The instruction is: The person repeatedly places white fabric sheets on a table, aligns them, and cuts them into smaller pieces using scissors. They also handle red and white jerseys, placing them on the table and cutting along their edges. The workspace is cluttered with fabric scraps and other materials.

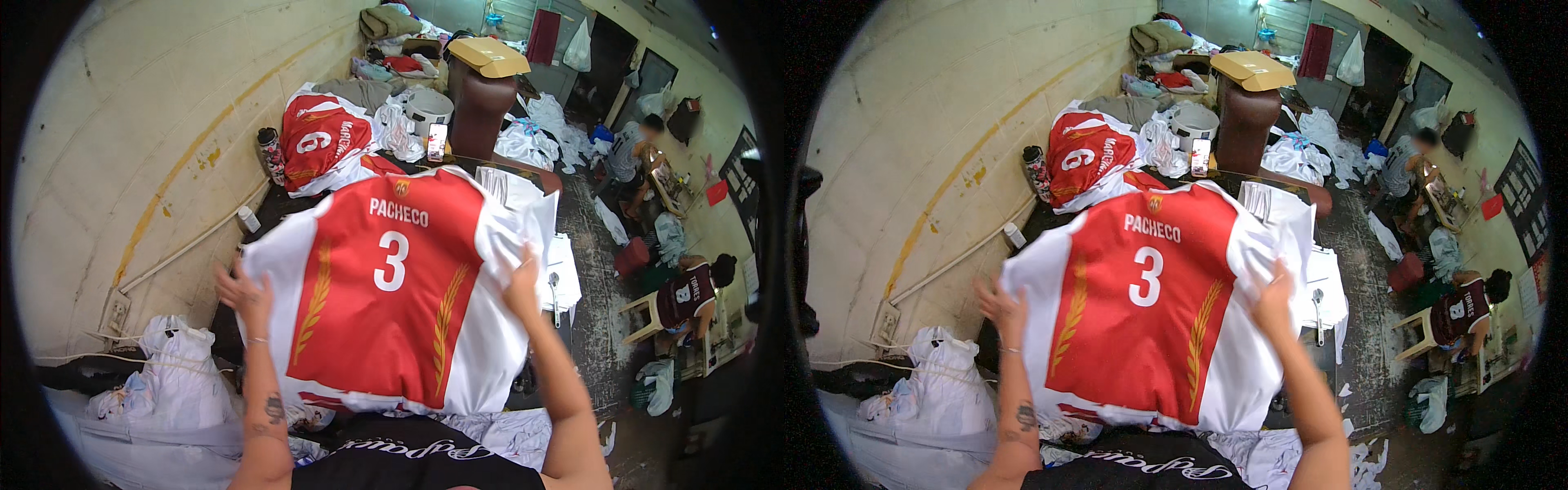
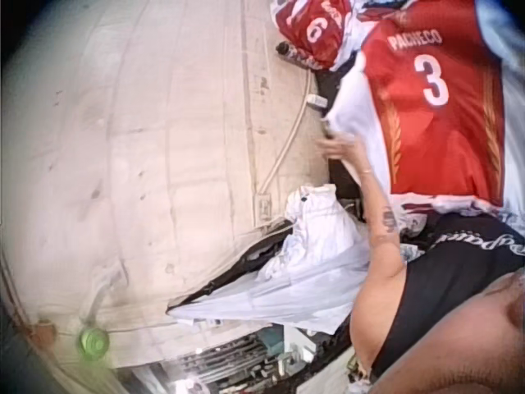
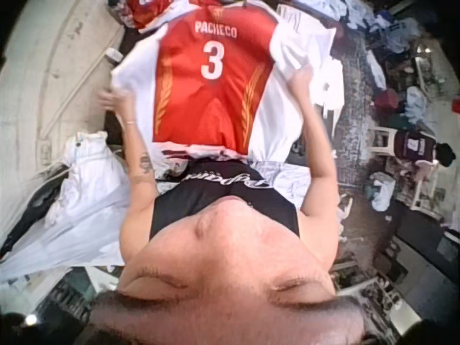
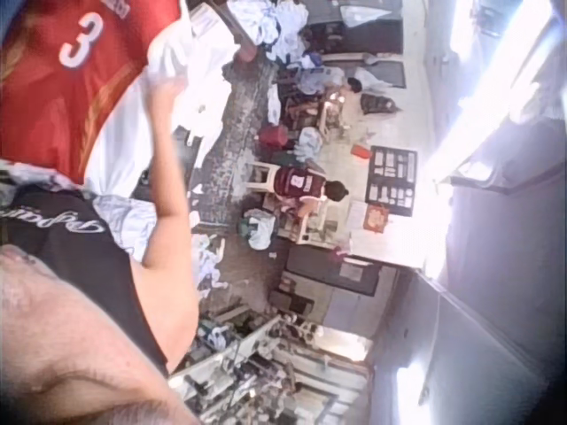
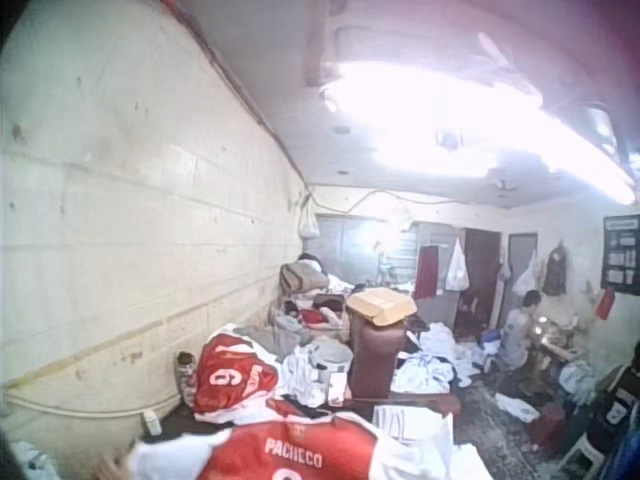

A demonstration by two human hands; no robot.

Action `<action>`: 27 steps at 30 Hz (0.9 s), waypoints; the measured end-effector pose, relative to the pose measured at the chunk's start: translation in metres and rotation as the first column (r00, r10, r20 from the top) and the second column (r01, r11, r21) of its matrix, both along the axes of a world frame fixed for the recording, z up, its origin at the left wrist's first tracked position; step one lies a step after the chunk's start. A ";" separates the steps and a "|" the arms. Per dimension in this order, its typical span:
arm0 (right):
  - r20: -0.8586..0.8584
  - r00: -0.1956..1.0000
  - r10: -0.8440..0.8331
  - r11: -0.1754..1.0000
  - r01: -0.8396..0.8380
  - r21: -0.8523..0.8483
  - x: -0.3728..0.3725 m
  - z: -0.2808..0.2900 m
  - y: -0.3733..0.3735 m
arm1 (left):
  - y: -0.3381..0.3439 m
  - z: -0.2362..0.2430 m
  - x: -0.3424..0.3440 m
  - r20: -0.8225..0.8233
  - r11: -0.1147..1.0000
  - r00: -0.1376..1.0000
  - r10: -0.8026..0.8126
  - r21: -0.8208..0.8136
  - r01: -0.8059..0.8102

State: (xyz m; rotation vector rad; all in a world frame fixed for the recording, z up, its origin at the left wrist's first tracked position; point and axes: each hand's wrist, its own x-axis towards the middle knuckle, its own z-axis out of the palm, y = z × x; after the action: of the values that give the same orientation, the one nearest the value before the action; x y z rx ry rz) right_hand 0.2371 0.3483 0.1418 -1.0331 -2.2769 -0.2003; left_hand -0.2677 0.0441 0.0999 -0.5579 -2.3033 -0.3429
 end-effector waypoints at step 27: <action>0.552 0.805 0.218 0.691 0.272 -0.670 0.014 -0.141 -0.151 | 0.074 -0.117 -0.003 0.911 0.883 0.410 0.046 -0.229 0.409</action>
State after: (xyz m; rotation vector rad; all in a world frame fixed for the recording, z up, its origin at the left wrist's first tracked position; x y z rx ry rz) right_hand 0.2514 0.1968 0.0004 -1.5750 -3.0288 0.5112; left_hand -0.2711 0.1178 -0.0170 -1.0599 -3.4594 -0.2719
